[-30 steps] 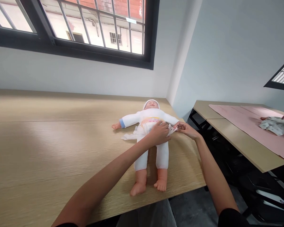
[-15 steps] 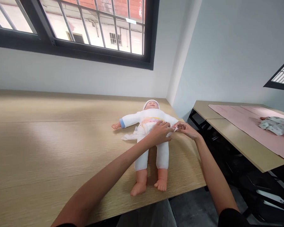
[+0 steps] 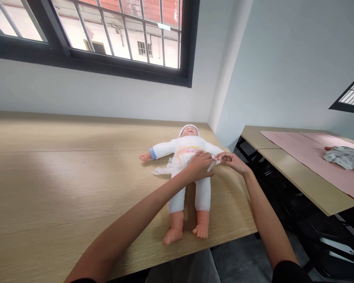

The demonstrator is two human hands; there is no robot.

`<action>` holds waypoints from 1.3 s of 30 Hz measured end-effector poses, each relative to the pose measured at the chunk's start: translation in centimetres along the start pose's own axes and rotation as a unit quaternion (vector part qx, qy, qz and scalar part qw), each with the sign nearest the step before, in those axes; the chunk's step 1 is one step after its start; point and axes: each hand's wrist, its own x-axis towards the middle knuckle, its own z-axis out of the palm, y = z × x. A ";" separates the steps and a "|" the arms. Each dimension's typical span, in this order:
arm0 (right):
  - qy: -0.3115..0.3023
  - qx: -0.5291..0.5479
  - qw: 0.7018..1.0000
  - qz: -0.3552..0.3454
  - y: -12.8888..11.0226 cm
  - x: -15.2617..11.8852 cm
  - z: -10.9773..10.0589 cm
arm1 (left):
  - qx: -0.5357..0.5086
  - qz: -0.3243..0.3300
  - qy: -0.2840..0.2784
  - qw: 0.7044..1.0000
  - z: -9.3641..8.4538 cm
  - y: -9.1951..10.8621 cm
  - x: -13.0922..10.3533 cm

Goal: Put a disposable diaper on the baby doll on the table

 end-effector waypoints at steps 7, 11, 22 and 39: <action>0.004 0.002 1.000 -0.002 -0.1 -0.1 -0.1 | 0.033 -0.002 0.014 0.999 -0.1 0.1 -0.1; 0.046 0.012 0.999 -0.025 0.4 0.2 0.4 | 0.092 0.013 0.052 0.994 0.0 0.6 -0.2; 0.138 0.030 0.987 -0.071 1.3 1.1 1.9 | 0.109 0.047 0.033 0.992 0.9 -0.2 -0.5; 0.312 0.062 0.946 -0.062 1.9 2.4 3.3 | 0.141 0.054 0.000 0.989 0.3 0.4 -0.1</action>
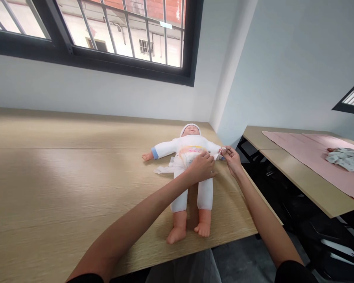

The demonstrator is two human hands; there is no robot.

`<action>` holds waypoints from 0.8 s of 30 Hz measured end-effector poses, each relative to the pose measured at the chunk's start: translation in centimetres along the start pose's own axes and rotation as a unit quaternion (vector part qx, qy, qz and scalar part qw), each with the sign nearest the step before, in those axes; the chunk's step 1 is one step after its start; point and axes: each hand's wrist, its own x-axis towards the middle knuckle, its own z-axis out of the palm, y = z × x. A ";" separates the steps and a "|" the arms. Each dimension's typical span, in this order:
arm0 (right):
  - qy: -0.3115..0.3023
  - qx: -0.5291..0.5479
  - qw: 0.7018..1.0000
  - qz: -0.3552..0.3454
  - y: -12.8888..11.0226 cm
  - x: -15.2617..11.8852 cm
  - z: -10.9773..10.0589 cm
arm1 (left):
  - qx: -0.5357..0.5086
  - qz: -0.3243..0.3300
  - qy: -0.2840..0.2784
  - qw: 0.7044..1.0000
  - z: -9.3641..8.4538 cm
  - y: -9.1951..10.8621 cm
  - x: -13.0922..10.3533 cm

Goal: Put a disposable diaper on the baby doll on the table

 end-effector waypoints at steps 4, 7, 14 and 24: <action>-0.042 -0.016 0.998 -0.031 -0.8 -0.5 0.3 | -0.006 -0.017 0.046 0.999 0.2 0.3 -0.1; -0.047 -0.027 0.998 -0.044 -1.1 -0.7 0.3 | -0.001 -0.021 0.038 0.999 0.5 0.3 -0.1; -0.065 -0.049 0.996 -0.045 -1.3 -0.9 0.3 | 0.001 -0.022 0.028 0.999 1.1 0.2 -0.1; -0.088 -0.030 0.995 -0.029 -1.0 -0.8 0.3 | -0.001 -0.080 0.072 0.994 0.7 0.8 0.0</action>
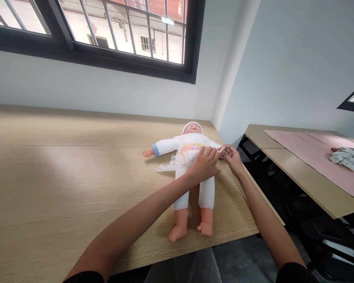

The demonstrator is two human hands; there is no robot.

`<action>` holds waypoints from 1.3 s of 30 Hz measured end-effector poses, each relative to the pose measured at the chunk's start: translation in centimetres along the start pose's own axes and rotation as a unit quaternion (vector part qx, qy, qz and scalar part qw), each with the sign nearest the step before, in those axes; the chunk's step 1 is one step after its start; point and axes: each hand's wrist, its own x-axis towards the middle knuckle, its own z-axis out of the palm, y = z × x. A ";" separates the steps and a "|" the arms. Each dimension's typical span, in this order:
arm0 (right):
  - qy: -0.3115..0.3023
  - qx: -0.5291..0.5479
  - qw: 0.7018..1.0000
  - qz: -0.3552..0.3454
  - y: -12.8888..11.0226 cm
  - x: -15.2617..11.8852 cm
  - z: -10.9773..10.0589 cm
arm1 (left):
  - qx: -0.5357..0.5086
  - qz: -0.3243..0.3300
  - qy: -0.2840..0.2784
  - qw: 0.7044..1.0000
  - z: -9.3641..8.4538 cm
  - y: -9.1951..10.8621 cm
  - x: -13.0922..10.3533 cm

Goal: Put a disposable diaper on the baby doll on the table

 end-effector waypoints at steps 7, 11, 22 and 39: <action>-0.004 0.043 0.998 0.039 -0.7 -0.3 0.4 | -0.036 0.041 -0.044 0.998 0.1 -0.5 -0.1; 0.001 0.049 0.998 0.046 -0.9 -0.4 0.5 | -0.028 0.046 -0.037 0.998 0.3 -0.5 -0.1; 0.074 0.051 0.994 0.068 0.0 0.1 0.4 | 0.054 0.068 -0.002 0.996 0.1 1.0 0.1; 0.042 0.007 0.998 0.051 -0.2 -0.6 1.9 | 0.057 0.153 0.016 0.986 -0.3 1.4 -0.2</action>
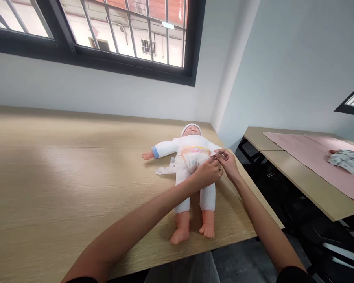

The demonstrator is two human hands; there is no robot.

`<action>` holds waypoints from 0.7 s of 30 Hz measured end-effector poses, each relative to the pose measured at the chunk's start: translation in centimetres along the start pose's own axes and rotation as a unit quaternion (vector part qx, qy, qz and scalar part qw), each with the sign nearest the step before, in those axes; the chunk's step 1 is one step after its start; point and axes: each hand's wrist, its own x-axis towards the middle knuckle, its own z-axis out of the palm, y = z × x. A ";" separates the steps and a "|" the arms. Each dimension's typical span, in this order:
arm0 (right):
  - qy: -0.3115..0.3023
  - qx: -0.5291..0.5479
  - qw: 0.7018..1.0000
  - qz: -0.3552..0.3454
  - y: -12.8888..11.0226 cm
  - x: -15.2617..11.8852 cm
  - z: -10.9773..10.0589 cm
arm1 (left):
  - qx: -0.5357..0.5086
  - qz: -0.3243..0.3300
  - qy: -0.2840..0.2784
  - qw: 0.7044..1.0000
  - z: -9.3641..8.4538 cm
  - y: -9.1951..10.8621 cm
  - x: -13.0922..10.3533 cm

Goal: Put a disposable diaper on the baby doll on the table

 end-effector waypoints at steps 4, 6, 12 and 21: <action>-0.007 -0.005 1.000 -0.008 0.0 -0.2 0.4 | 0.008 0.000 0.003 1.000 0.5 0.1 0.1; -0.018 -0.003 1.000 -0.009 -0.1 -0.3 0.5 | 0.012 0.000 0.005 1.000 0.8 0.2 0.1; -0.082 0.026 0.996 -0.002 -0.5 -0.6 0.6 | -0.004 -0.003 0.011 1.000 1.1 0.2 0.0; -0.061 0.138 0.988 0.034 -1.2 -0.6 0.9 | -0.037 -0.036 0.004 0.999 1.0 0.1 -0.1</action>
